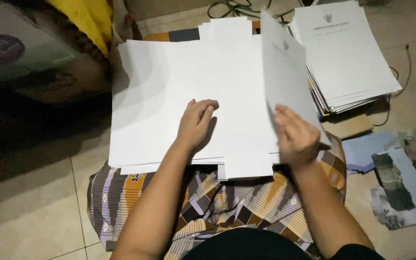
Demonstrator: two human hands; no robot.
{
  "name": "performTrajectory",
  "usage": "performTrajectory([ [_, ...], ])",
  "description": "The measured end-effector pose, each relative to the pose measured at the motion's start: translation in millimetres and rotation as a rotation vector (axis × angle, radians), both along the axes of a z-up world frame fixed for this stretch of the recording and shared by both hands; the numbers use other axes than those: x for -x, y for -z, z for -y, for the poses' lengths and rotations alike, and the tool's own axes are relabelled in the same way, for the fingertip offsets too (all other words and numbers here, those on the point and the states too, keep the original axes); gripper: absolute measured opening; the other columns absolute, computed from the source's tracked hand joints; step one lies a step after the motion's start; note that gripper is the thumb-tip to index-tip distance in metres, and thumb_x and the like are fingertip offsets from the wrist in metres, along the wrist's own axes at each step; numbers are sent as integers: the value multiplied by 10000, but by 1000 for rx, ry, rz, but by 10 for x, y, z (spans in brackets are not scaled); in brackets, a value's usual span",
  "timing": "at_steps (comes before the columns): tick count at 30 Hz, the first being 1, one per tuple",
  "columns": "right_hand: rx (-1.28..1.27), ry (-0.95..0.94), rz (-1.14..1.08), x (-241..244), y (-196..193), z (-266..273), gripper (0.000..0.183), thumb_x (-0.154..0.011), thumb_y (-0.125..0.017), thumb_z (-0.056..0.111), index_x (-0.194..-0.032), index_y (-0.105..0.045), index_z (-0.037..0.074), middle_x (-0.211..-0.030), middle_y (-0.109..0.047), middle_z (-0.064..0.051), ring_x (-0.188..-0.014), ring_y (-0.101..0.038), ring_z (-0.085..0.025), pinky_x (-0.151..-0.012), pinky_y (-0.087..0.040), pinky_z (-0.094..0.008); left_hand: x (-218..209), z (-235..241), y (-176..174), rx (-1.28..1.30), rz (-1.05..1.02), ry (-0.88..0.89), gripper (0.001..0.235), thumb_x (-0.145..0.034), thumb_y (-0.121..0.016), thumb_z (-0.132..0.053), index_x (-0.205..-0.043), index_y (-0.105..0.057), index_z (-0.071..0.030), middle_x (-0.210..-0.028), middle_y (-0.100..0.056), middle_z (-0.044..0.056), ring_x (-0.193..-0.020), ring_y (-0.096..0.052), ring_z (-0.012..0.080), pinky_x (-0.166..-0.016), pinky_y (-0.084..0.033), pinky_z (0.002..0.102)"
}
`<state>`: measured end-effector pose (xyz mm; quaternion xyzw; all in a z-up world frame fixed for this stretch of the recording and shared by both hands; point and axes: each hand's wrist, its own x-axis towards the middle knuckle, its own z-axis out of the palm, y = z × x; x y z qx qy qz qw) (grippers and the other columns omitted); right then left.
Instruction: Manually folding and pressing cardstock templates to assemble folders.
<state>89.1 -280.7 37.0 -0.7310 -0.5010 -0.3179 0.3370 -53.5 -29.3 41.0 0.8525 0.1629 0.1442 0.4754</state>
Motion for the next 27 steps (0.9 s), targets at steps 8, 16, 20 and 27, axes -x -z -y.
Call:
performTrajectory([
  [8,464,-213,-548,695,-12,-80,558,-976,-473,534,-1247,-701,103,-1302,-686,-142,-1243,-618,-344,-989,-525,-458,96,-18,-199,-340,-178,148,589,-1003,-514,-406,-1494,-483,-83,-1537,-486,184,-1493,-337,363,-1260,-165,507],
  [16,757,613,-597,137,-187,737,523,-1026,-619,423,-1373,-663,34,-1287,-632,-232,-1217,-606,-470,-1038,-456,-566,85,-127,-232,-440,-294,276,792,-861,-650,-618,-1486,-533,-146,-1612,-403,162,-1540,-260,345,-1262,-96,518],
  [20,750,669,-796,172,-302,731,556,-965,-687,479,-1325,-689,54,-1131,-689,-189,-1104,-672,-413,-924,-524,-511,113,-137,-191,-461,-367,251,837,-826,-666,-654,-1518,-496,-214,-1645,-345,134,-1559,-198,339,-1257,-52,556],
  [27,625,611,-865,354,-708,496,646,-953,-714,229,-1513,-526,-34,-1116,-721,-277,-1085,-669,-451,-907,-527,-551,121,-203,-124,-427,-389,196,646,-950,-575,-481,-1537,-468,-233,-1656,-330,110,-1565,-191,295,-1254,-25,551],
])
